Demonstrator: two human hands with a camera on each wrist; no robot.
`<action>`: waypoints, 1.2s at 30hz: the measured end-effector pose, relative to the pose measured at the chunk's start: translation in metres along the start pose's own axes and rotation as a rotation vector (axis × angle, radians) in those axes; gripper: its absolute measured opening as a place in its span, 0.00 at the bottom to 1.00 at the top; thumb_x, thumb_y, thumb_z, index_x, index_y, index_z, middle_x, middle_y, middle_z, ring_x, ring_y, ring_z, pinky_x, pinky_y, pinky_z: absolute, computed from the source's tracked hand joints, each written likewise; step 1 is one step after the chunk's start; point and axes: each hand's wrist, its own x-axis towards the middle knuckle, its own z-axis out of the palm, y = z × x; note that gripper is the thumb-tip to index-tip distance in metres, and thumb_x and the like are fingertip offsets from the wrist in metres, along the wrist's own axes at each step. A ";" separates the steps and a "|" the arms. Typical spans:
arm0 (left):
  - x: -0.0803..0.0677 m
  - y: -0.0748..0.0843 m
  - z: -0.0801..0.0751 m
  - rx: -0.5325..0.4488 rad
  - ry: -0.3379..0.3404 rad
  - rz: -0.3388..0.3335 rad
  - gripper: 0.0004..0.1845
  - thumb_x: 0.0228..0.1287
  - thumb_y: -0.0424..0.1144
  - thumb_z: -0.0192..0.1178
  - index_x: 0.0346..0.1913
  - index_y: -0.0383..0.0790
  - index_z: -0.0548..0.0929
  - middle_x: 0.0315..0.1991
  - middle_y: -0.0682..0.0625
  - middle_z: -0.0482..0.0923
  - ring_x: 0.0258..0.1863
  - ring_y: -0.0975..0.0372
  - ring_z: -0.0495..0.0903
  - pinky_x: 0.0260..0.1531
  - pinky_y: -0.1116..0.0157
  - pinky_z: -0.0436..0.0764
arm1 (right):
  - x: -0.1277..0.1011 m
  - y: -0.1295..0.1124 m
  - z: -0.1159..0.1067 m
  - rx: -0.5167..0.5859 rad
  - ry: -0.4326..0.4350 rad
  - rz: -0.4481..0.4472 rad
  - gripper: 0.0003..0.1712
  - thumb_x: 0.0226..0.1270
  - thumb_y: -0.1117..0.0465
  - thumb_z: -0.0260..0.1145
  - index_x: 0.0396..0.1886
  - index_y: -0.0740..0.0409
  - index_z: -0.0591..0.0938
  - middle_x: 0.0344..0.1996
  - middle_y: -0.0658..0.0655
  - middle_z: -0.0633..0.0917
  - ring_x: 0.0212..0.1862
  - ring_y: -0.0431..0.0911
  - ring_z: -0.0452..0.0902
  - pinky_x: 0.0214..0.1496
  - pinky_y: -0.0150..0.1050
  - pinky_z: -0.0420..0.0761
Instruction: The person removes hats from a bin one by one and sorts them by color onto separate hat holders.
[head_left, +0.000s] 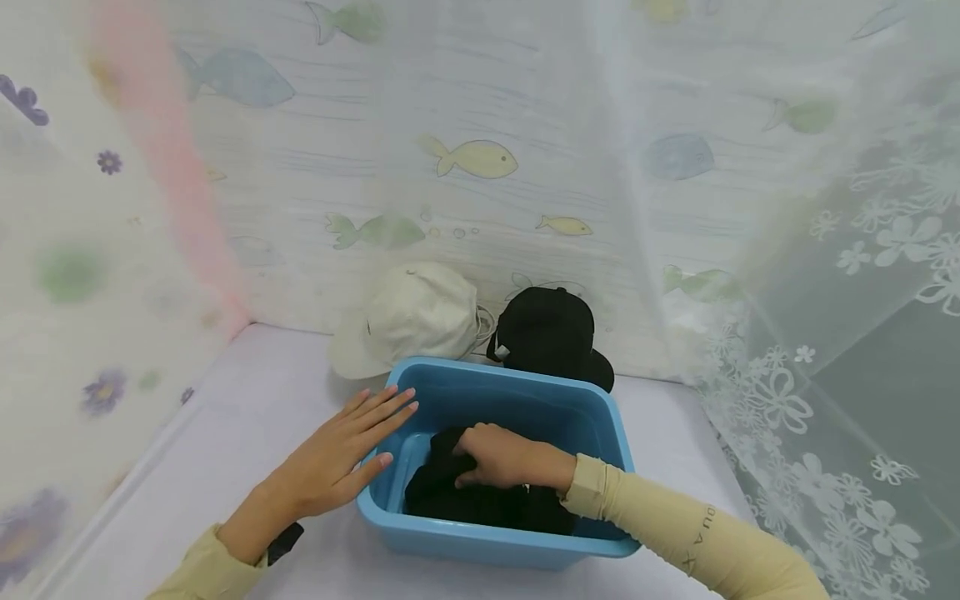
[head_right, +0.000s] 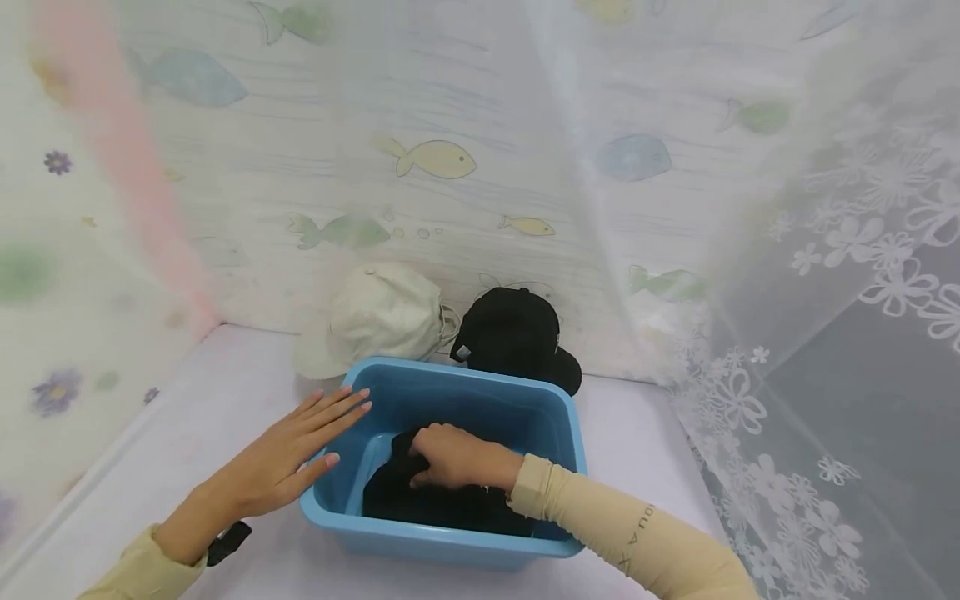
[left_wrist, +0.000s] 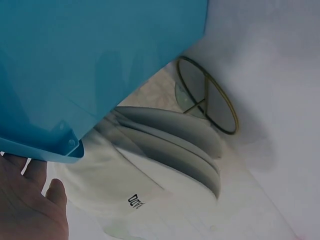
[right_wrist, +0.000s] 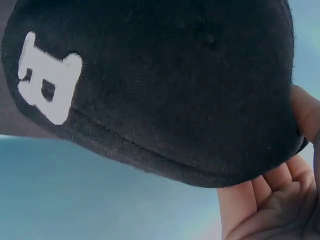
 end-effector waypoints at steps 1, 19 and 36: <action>0.001 0.000 0.001 -0.004 0.001 0.002 0.34 0.77 0.46 0.54 0.81 0.46 0.58 0.81 0.50 0.54 0.81 0.51 0.52 0.80 0.61 0.35 | -0.001 0.001 -0.001 0.008 0.000 0.004 0.17 0.66 0.56 0.74 0.51 0.59 0.88 0.38 0.50 0.91 0.31 0.31 0.82 0.30 0.25 0.79; 0.001 0.005 0.001 -0.046 0.007 -0.028 0.34 0.76 0.44 0.54 0.81 0.50 0.57 0.82 0.53 0.53 0.81 0.50 0.51 0.80 0.61 0.35 | -0.028 0.011 -0.032 0.114 0.054 -0.125 0.03 0.68 0.59 0.72 0.36 0.54 0.88 0.21 0.41 0.81 0.25 0.29 0.74 0.29 0.24 0.73; 0.002 0.005 0.003 -0.095 0.027 -0.038 0.33 0.75 0.43 0.55 0.80 0.46 0.61 0.81 0.49 0.56 0.81 0.50 0.49 0.79 0.65 0.31 | -0.070 0.022 -0.078 0.190 0.188 -0.198 0.04 0.72 0.60 0.69 0.34 0.51 0.86 0.17 0.42 0.72 0.25 0.33 0.71 0.32 0.29 0.73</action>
